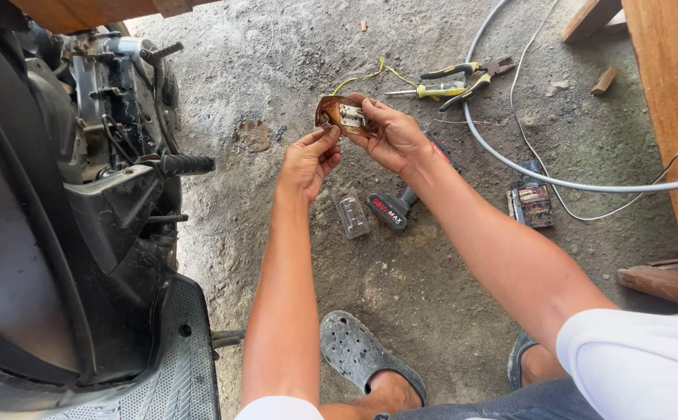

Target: The recorder repairs a wooden cabinet door by replacing or re-attaching hinges and metal components using a drill and other tools.

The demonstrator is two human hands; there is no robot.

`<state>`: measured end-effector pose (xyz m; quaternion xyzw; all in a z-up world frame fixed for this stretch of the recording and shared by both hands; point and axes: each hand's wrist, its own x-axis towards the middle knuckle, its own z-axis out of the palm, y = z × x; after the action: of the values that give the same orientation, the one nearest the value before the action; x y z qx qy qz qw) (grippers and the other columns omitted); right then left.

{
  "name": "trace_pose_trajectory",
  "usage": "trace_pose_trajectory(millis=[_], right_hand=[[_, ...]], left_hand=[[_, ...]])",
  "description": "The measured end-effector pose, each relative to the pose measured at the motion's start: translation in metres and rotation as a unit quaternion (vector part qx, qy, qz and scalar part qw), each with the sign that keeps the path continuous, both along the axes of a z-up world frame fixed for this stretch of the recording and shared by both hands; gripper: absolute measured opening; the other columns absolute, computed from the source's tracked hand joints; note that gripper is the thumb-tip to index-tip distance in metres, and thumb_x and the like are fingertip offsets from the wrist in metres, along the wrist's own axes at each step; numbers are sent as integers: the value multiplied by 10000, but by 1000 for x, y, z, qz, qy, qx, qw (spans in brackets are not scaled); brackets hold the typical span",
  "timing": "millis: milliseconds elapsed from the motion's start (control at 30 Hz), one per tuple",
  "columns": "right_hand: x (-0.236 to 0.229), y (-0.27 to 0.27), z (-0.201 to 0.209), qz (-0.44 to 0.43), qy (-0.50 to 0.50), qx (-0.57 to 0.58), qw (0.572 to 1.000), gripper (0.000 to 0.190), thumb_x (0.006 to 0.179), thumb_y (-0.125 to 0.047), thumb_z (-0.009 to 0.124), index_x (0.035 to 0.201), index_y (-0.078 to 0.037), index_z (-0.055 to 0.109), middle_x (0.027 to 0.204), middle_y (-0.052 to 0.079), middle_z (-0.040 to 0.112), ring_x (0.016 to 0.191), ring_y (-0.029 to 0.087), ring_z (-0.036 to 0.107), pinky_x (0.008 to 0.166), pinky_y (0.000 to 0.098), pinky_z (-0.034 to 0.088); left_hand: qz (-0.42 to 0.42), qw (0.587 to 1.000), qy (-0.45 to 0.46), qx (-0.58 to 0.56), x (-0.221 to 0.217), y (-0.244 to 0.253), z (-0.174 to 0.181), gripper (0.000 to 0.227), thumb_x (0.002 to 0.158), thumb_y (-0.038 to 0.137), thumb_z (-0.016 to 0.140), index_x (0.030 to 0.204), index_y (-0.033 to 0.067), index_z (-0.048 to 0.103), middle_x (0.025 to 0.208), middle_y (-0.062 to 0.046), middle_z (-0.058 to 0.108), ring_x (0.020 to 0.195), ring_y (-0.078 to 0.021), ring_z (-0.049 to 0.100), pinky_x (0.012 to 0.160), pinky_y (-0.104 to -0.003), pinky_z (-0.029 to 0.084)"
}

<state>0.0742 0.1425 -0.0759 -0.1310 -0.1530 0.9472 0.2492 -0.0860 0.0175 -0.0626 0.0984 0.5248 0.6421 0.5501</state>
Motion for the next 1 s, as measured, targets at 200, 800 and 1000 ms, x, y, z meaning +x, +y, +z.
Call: trace_pose_trajectory(millis=[200,800,1000], right_hand=[[-3,-3,14,-22,12,-15,1000,308,1080,-164,500,1331,2,563,1344,183,613,1227,315,657,1072,462,582],[-16,-6,-106,-47,-295,-13,954,330,1041,-160,472,1347,-41,437,1244,182,617,1073,307,687,922,515,603],[-13,-9,-121,16,-385,131,913,387,996,-66,536,1375,-58,458,1277,147,623,1084,250,691,871,432,606]], left_hand=[[0,999,-24,21,-1,-1,-1,213,885,119,805,1053,22,717,816,-19,714,685,-104,682,602,-232,595],[-17,968,243,-67,-2,-18,-3,212,849,124,834,1007,7,755,803,-38,748,634,-78,662,559,-227,566],[-51,953,284,-91,7,-19,8,189,853,115,824,978,-6,751,792,-41,744,619,-72,637,516,-232,521]])
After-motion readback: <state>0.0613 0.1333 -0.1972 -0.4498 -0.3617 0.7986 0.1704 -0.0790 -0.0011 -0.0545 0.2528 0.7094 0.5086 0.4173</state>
